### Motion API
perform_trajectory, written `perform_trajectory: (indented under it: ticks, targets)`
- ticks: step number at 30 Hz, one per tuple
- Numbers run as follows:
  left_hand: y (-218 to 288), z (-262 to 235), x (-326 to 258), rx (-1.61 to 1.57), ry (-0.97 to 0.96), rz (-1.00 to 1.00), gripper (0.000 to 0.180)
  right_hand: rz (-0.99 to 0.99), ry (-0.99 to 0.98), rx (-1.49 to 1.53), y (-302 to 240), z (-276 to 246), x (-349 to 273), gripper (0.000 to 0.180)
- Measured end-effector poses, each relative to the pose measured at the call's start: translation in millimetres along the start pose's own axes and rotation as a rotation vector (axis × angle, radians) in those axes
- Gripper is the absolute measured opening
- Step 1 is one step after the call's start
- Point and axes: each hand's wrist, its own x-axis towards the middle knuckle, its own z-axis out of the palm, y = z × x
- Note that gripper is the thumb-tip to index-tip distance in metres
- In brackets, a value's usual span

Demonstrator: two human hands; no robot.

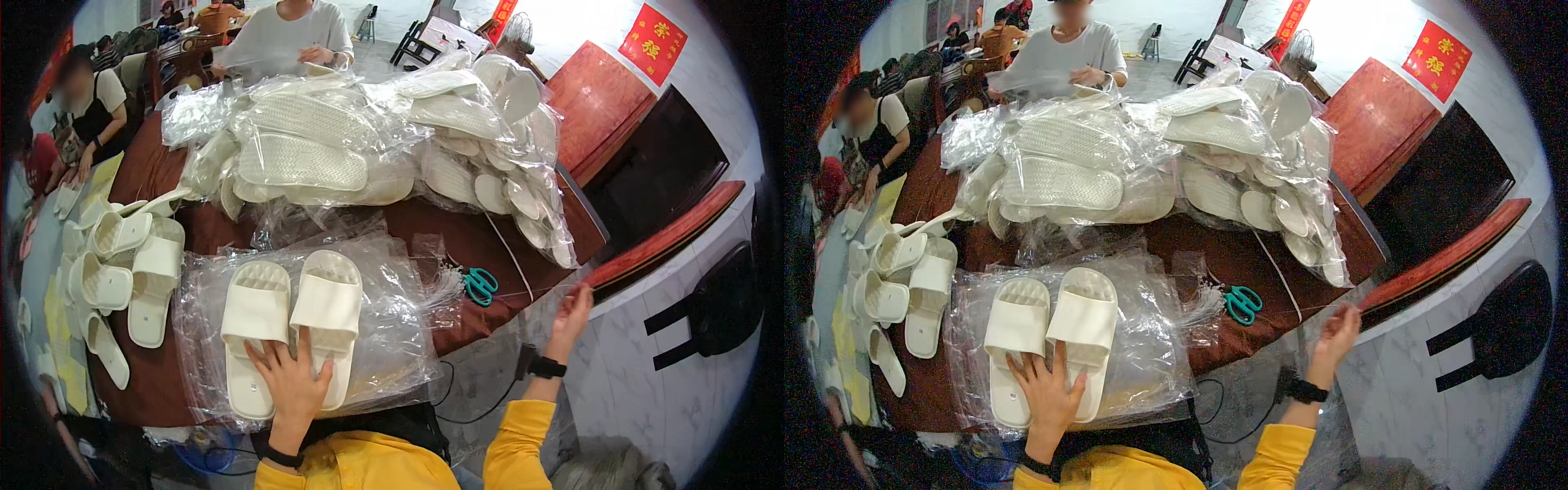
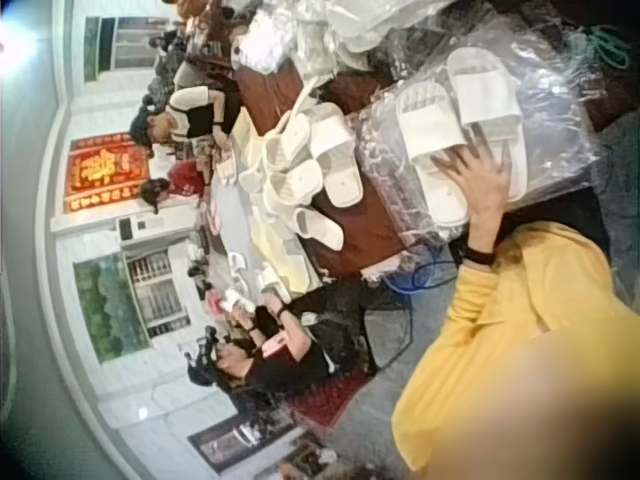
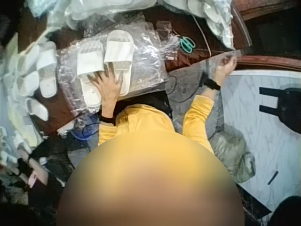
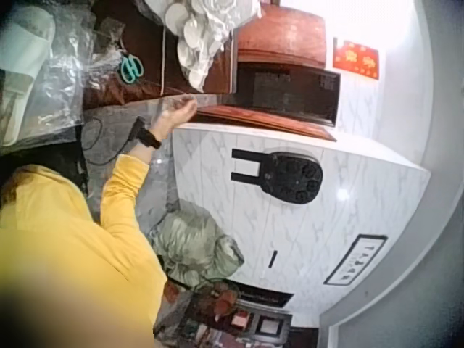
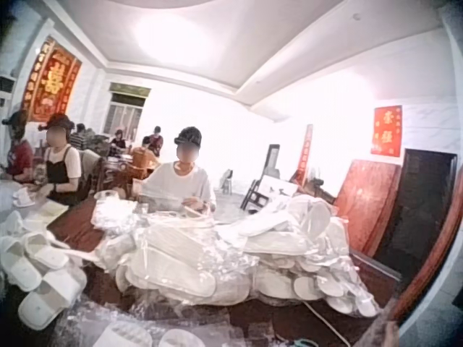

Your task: Packaging finished white slippers into plastic bags and organizing them on a table.

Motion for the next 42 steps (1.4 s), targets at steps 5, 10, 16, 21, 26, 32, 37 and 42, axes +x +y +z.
perform_trajectory:
  ticks: [5, 10, 16, 21, 26, 32, 37, 42]
  targets:
    - [-1.7, 0.1, -0.1, -0.004, 0.003, 0.002, 0.074, -0.236, 0.100, 0.192, -75.1, -2.6, 8.3, 0.028]
    - [-4.8, -4.7, -2.7, -0.052, -0.010, -0.008, 0.068, -0.246, -0.182, 0.371, -113.5, 66.7, -70.2, 0.027]
    - [-3.8, -45.1, -17.3, -0.272, 0.114, -0.004, 0.047, -0.236, -0.844, -0.143, -91.3, 134.8, -204.1, 0.019]
    - [15.6, -105.7, -41.6, -0.699, 0.145, 0.012, 0.043, 0.186, -1.560, -0.227, -85.4, 170.4, -275.0, 0.010]
    - [21.4, -96.0, -52.6, -1.148, -0.011, 0.207, 0.029, 0.314, -1.626, -0.154, -91.5, 169.2, -287.3, 0.012]
    - [-5.9, -98.2, -51.6, -0.891, 0.116, 0.207, 0.021, 0.309, -1.218, 0.392, -82.0, 120.8, -248.4, 0.019]
    - [-32.8, -112.8, -58.3, -0.809, 0.012, 0.239, 0.019, 0.314, -0.688, 0.400, -68.6, 125.5, -252.8, 0.019]
    - [-47.6, -107.1, -70.1, -0.793, -0.095, 0.262, 0.014, 0.405, -0.720, -0.200, -47.9, 145.9, -276.8, 0.016]
